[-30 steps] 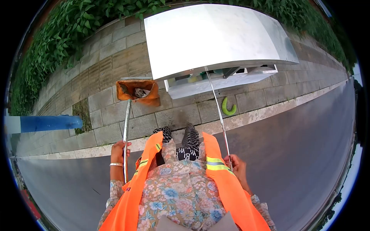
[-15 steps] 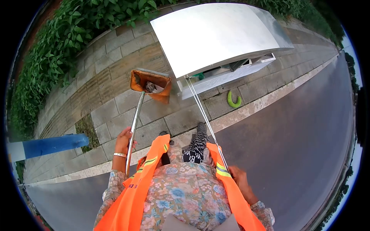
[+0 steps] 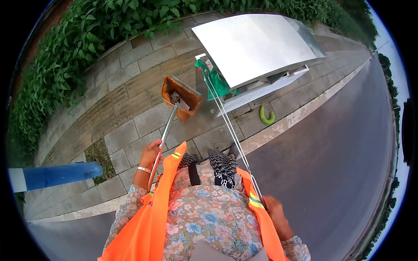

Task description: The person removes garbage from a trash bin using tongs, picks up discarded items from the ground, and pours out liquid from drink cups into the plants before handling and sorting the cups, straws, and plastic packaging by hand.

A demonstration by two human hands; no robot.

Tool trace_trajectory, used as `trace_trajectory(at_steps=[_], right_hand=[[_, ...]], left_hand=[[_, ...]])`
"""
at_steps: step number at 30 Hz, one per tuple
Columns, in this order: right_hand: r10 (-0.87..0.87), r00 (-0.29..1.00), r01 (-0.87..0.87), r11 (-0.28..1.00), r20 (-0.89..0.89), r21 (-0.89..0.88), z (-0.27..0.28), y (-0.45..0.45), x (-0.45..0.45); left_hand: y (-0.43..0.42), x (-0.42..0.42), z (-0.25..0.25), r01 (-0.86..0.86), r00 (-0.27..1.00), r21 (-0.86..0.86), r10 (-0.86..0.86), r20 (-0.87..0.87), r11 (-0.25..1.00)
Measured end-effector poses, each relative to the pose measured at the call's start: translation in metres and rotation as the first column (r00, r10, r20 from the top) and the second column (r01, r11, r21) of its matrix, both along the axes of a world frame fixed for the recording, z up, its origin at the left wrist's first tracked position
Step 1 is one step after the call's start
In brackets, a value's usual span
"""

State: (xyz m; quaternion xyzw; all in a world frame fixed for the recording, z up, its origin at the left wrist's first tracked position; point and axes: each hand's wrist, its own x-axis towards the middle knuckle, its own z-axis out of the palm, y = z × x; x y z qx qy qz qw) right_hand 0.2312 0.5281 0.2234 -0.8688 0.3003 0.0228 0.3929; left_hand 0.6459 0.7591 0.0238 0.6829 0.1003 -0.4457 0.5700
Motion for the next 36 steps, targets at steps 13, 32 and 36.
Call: trace_trajectory(at_steps=[13,32,36], right_hand=[[0.116,0.992,-0.121,0.988,-0.055,-0.097,-0.023,-0.006,0.062],[0.220,0.971,-0.208,0.970,0.096,-0.123,-0.015,-0.008,0.092],[0.175,0.975,-0.170,0.984,0.140,-0.050,0.002,-0.008,0.100]], left_hand=[[0.061,-0.024,0.094,-0.076,0.994,-0.202,0.059,-0.093,0.976],[0.093,-0.054,0.141,-0.279,0.960,-0.440,0.264,-0.097,0.854],[0.101,-0.054,0.151,-0.326,0.943,-0.466,0.314,-0.106,0.823]])
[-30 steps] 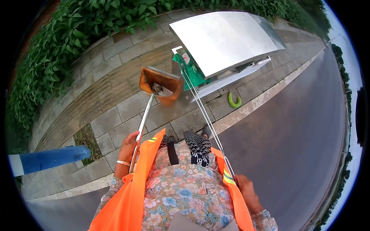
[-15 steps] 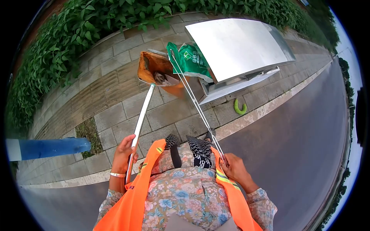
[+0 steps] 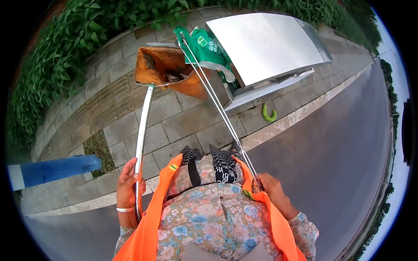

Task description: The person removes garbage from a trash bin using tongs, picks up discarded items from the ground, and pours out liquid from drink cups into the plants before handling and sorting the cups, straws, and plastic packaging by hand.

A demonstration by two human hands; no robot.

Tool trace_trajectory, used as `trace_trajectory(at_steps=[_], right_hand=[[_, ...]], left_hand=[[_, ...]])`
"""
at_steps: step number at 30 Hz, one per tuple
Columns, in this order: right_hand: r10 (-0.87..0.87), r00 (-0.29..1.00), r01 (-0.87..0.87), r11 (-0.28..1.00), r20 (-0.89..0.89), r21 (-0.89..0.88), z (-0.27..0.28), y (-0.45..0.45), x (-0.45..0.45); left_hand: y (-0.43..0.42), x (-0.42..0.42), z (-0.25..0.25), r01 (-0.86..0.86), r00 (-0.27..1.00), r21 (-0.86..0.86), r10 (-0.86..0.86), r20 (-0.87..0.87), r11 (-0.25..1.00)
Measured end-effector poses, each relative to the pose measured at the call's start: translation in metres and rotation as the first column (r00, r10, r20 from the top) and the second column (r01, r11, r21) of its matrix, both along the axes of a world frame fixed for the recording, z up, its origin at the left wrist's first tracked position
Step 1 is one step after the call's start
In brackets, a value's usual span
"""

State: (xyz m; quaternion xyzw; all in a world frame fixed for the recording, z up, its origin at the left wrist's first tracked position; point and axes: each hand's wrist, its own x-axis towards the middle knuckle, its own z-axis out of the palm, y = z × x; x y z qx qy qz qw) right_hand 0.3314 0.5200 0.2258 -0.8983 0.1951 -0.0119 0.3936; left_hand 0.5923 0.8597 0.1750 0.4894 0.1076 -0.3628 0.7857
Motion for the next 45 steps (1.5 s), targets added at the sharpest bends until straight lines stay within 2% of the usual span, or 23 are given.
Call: trace_trajectory(at_steps=[3,8,10,13,15,17,18,19,23,25,26,27,28,29,31,33,34,37,38,39,41,43,45], right_hand=[[0.056,0.998,-0.057,0.998,-0.031,-0.026,-0.002,-0.005,0.010],[0.062,0.998,-0.062,0.998,0.011,0.029,-0.007,-0.009,0.026],[0.044,0.996,-0.048,0.998,0.081,0.042,-0.014,-0.011,0.035],[-0.015,0.998,0.006,0.992,0.064,0.124,-0.025,-0.019,0.051],[-0.032,0.999,0.028,0.988,0.025,0.154,-0.053,-0.032,0.053],[-0.137,0.984,0.164,0.941,-0.111,0.296,-0.088,-0.048,0.053],[-0.154,0.969,0.207,0.933,-0.193,0.295,-0.100,-0.057,0.058],[-0.127,0.971,0.187,0.932,-0.203,0.311,-0.118,-0.069,0.062],[-0.044,0.968,0.132,0.928,-0.247,0.350,-0.198,-0.102,0.090],[-0.046,0.911,0.248,0.855,-0.410,0.455,-0.225,-0.113,0.110],[0.006,0.931,0.115,0.944,-0.364,0.310,-0.245,-0.115,0.121],[0.030,0.923,0.110,0.935,-0.383,0.338,-0.260,-0.114,0.119],[0.029,0.912,0.081,0.965,-0.408,0.250,-0.267,-0.117,0.124],[0.024,0.902,0.049,0.986,-0.432,0.158,-0.271,-0.118,0.123],[0.031,0.868,0.059,0.985,-0.496,0.164,-0.278,-0.131,0.105],[0.116,0.922,-0.053,0.983,-0.370,0.177,-0.290,-0.136,0.092],[0.084,0.911,0.020,0.970,-0.405,0.244,-0.261,-0.134,0.104],[0.086,0.907,0.063,0.940,-0.412,0.335,-0.247,-0.124,0.125],[0.142,0.928,-0.057,0.968,-0.345,0.244,-0.252,-0.130,0.133],[0.124,0.929,-0.038,0.969,-0.348,0.245,-0.249,-0.120,0.139],[0.129,0.896,-0.034,0.974,-0.424,0.223,-0.225,-0.105,0.168],[0.132,0.905,-0.042,0.974,-0.404,0.224,-0.232,-0.083,0.178],[0.091,0.912,0.032,0.956,-0.400,0.291,-0.230,-0.087,0.193]], left_hand=[[0.010,-0.002,-0.004,-0.067,0.997,-0.054,0.065,-0.035,0.996],[0.015,-0.001,0.000,-0.165,0.986,0.000,0.165,0.028,0.986],[0.014,0.007,-0.004,-0.167,0.985,0.018,0.166,0.040,0.986],[0.014,0.030,-0.022,-0.149,0.987,0.053,0.146,0.064,0.987],[0.003,0.048,-0.033,-0.090,0.995,0.148,0.081,0.064,0.985],[-0.015,0.062,-0.050,-0.077,0.995,0.233,0.059,0.082,0.969],[-0.018,0.070,-0.064,-0.059,0.997,0.276,0.043,0.064,0.959],[-0.022,0.076,-0.078,-0.042,0.999,0.320,0.030,0.043,0.946],[-0.037,0.077,-0.107,-0.055,0.990,0.504,0.112,-0.083,0.862],[-0.037,0.069,-0.121,-0.082,0.979,0.516,0.167,-0.120,0.853],[-0.040,0.066,-0.119,-0.075,0.978,0.535,0.166,-0.124,0.841],[-0.043,0.057,-0.116,-0.074,0.971,0.587,0.192,-0.142,0.806],[-0.045,0.056,-0.118,-0.079,0.968,0.588,0.203,-0.148,0.805],[-0.046,0.053,-0.120,-0.082,0.965,0.587,0.211,-0.155,0.806],[-0.052,0.048,-0.124,-0.074,0.961,0.612,0.219,-0.167,0.788],[-0.049,0.048,-0.127,-0.068,0.957,0.606,0.224,-0.185,0.793],[-0.048,0.049,-0.130,-0.063,0.957,0.610,0.221,-0.186,0.790],[-0.039,0.060,-0.134,-0.062,0.942,0.648,0.259,-0.213,0.759],[-0.046,0.062,-0.137,-0.067,0.928,0.653,0.288,-0.238,0.755],[-0.038,0.068,-0.137,-0.067,0.914,0.651,0.309,-0.264,0.756],[-0.033,0.083,-0.135,-0.030,0.928,0.658,0.266,-0.262,0.752],[-0.017,0.098,-0.144,-0.065,0.945,0.665,0.259,-0.198,0.744],[-0.015,0.106,-0.159,-0.080,0.965,0.662,0.225,-0.137,0.745]])
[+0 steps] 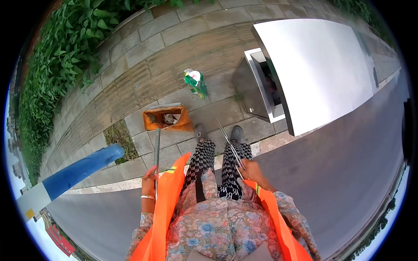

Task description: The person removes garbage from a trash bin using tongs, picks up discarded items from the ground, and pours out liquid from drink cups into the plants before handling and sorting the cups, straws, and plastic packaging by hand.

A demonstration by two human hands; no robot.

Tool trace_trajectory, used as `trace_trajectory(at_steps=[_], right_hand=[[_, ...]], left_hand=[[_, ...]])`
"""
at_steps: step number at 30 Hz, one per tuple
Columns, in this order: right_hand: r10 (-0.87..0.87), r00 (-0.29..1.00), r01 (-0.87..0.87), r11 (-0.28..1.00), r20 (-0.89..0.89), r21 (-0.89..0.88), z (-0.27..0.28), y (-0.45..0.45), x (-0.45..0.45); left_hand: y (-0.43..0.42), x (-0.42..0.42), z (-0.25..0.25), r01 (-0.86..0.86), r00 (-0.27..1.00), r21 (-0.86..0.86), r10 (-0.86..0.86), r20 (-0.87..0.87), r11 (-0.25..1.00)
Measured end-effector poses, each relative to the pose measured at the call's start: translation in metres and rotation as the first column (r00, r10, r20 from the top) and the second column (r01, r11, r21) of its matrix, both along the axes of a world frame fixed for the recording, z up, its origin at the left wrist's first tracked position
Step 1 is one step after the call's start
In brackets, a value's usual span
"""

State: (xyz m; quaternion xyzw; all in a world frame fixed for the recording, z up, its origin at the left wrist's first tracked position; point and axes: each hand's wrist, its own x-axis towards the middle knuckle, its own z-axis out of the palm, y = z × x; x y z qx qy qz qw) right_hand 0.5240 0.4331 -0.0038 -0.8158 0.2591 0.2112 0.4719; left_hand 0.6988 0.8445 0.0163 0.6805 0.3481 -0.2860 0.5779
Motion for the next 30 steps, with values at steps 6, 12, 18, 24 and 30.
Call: trace_trajectory(at_steps=[6,12,18,24,30], right_hand=[[-0.026,1.000,0.025,0.995,-0.007,-0.102,-0.001,0.037,0.031],[0.056,0.998,-0.059,0.980,-0.021,-0.190,0.004,0.030,0.044],[0.070,0.994,-0.054,0.982,0.086,-0.181,0.042,0.015,0.028],[-0.018,0.999,0.027,0.975,0.044,-0.219,0.040,0.010,0.014],[-0.338,0.922,0.351,0.936,-0.187,0.036,0.060,0.021,0.060]], left_hand=[[0.023,0.063,-0.009,0.143,0.985,-0.007,-0.143,-0.094,0.990],[0.015,0.096,-0.018,0.231,0.966,0.045,-0.224,-0.125,0.972],[0.004,0.110,-0.017,0.334,0.935,0.057,-0.323,-0.144,0.941],[0.000,0.116,-0.028,0.373,0.921,0.019,-0.368,-0.129,0.927],[0.007,0.117,-0.017,0.317,0.941,0.020,-0.311,-0.135,0.948]])
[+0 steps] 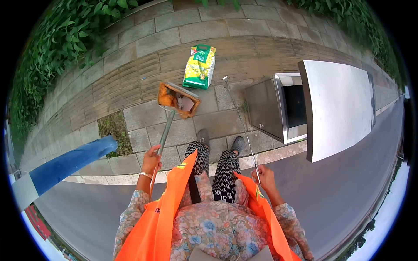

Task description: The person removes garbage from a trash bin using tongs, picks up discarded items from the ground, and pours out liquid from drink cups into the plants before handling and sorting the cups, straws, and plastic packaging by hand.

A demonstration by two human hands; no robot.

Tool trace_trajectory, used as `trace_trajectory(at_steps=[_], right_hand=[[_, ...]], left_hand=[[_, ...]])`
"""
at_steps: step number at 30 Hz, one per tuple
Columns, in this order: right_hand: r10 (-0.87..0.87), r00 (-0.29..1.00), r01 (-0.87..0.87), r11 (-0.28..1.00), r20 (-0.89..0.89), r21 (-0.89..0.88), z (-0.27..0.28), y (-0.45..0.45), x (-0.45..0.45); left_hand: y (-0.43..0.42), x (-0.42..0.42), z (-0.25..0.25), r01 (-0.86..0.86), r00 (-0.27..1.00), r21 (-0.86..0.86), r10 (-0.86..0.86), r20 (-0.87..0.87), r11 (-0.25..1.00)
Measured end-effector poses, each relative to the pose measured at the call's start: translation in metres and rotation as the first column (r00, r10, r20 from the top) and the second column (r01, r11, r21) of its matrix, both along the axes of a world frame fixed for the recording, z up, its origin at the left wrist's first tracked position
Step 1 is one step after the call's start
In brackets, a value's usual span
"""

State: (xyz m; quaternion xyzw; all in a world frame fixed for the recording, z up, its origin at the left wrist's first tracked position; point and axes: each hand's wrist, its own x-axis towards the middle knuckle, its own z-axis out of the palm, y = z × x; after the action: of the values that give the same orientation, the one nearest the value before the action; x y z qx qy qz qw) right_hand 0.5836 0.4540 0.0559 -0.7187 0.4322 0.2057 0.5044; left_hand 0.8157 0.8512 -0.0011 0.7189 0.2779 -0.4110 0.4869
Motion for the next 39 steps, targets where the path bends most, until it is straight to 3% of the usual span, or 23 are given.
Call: trace_trajectory(at_steps=[3,6,9,12,13,19,24,26,27,29,30,31,32,33,34,36,39], right_hand=[[-0.011,1.000,0.011,1.000,0.005,0.008,-0.012,0.004,0.027],[0.003,1.000,-0.004,0.999,-0.015,-0.048,-0.014,0.004,0.050],[0.311,0.940,-0.254,0.911,0.138,-0.326,-0.033,0.002,0.062],[0.198,0.971,-0.162,0.957,0.137,-0.239,-0.041,-0.006,0.095],[0.303,0.950,-0.265,0.909,0.073,-0.322,-0.046,-0.013,0.108],[0.399,0.895,-0.446,0.817,-0.200,-0.366,-0.049,-0.038,0.227],[0.449,0.862,-0.505,0.712,-0.237,-0.489,-0.099,-0.085,0.333],[0.558,0.807,-0.534,0.554,-0.191,-0.639,-0.124,-0.115,0.368],[0.555,0.809,-0.538,0.564,-0.195,-0.626,-0.134,-0.129,0.389],[0.563,0.749,-0.662,0.636,-0.348,-0.397,-0.135,-0.144,0.432],[0.574,0.737,-0.675,0.628,-0.356,-0.387,-0.125,-0.143,0.442],[0.479,0.836,-0.529,0.833,-0.267,-0.161,-0.109,-0.136,0.451],[0.350,0.912,-0.337,0.937,-0.215,0.092,-0.098,-0.129,0.456],[0.231,0.963,-0.195,0.954,-0.141,0.228,-0.094,-0.122,0.456],[0.105,0.990,-0.064,0.924,-0.090,0.377,-0.091,-0.111,0.453],[0.041,0.992,0.055,0.716,-0.121,0.696,-0.070,-0.092,0.454],[0.139,0.969,0.105,0.522,-0.205,0.847,-0.031,-0.064,0.451]], left_hand=[[0.026,-0.003,-0.007,-0.042,0.999,-0.039,0.043,0.025,0.998],[0.040,-0.010,0.000,-0.183,0.982,-0.078,0.179,-0.054,0.980],[0.060,-0.012,-0.003,-0.283,0.957,-0.161,0.267,-0.116,0.945],[0.062,-0.009,-0.002,-0.331,0.940,-0.133,0.314,-0.134,0.934],[0.060,-0.008,0.001,-0.335,0.939,-0.136,0.317,-0.136,0.932],[0.053,0.017,-0.004,-0.404,0.912,-0.145,0.385,-0.143,0.903],[0.036,0.046,0.002,-0.480,0.870,-0.103,0.456,-0.188,0.871],[0.023,0.058,0.016,-0.467,0.872,-0.073,0.446,-0.204,0.881],[0.016,0.066,0.023,-0.463,0.870,-0.066,0.439,-0.223,0.884],[0.015,0.075,0.019,-0.460,0.869,-0.058,0.436,-0.236,0.886],[0.012,0.077,0.018,-0.467,0.864,-0.063,0.440,-0.244,0.882],[0.007,0.084,0.018,-0.471,0.861,-0.068,0.442,-0.252,0.879],[0.001,0.090,0.015,-0.494,0.848,-0.066,0.463,-0.259,0.867],[-0.007,0.096,0.013,-0.558,0.820,-0.160,0.510,-0.260,0.814],[-0.012,0.102,0.012,-0.618,0.784,-0.247,0.564,-0.258,0.747],[-0.015,0.113,-0.002,-0.679,0.733,-0.388,0.610,-0.302,0.623],[-0.018,0.130,-0.028,-0.763,0.644,-0.422,0.632,-0.430,0.490]])
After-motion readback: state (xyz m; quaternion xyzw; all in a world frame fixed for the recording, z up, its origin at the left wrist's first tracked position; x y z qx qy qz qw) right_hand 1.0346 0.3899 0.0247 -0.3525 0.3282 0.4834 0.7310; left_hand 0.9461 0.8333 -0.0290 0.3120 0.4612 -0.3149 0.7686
